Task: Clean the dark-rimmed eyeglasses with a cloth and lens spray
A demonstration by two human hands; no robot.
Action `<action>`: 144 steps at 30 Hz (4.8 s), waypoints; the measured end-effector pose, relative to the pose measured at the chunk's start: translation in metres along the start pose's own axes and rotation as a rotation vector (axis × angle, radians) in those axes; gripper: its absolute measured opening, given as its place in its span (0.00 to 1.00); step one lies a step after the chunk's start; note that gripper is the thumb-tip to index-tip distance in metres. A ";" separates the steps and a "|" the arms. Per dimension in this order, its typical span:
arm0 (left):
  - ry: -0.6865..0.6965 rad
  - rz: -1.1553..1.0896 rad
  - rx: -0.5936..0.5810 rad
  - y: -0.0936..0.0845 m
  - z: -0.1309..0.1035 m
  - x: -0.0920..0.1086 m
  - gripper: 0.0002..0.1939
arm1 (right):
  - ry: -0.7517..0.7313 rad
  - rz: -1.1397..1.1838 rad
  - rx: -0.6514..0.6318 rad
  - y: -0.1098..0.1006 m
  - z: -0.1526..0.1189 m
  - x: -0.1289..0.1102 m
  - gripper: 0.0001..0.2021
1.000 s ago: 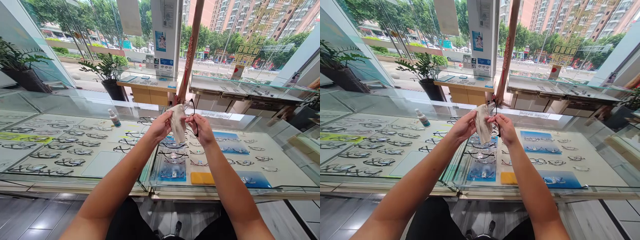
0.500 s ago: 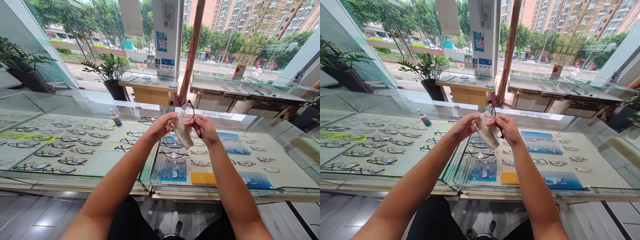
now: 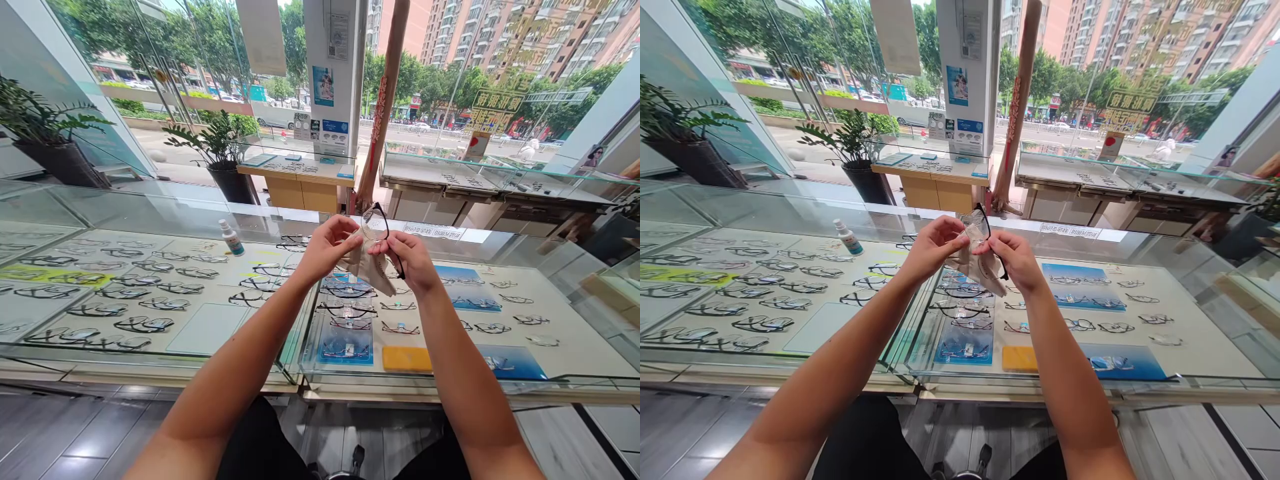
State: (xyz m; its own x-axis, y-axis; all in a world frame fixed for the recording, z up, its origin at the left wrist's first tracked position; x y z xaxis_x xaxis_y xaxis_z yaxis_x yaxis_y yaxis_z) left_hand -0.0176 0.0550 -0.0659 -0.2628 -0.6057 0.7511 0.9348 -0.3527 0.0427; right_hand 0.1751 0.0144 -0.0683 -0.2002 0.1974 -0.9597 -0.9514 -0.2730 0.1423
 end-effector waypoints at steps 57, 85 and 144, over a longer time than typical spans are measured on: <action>-0.177 0.016 -0.081 0.002 -0.004 -0.006 0.22 | -0.070 -0.013 -0.179 0.002 -0.003 -0.002 0.18; -0.405 -0.084 -0.001 0.013 -0.014 -0.020 0.28 | -0.083 -0.089 -0.201 0.002 -0.004 -0.003 0.18; 0.002 0.133 -0.011 0.024 -0.016 -0.001 0.24 | -0.099 -0.137 -0.125 -0.002 -0.003 -0.003 0.17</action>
State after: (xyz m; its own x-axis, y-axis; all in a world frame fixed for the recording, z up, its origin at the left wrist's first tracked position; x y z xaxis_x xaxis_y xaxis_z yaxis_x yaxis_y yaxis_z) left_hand 0.0013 0.0354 -0.0760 -0.1368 -0.6493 0.7481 0.9587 -0.2770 -0.0651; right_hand 0.1783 0.0111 -0.0662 -0.0991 0.3309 -0.9385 -0.9361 -0.3509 -0.0249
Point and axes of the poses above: each hand's wrist, its own z-axis towards the middle knuckle, its own y-axis out of the palm, x = y × z, the point moved 4 cm from there along z, towards the middle knuckle, and after that the axes turned 11 degrees about y, right-handed, at the moved point
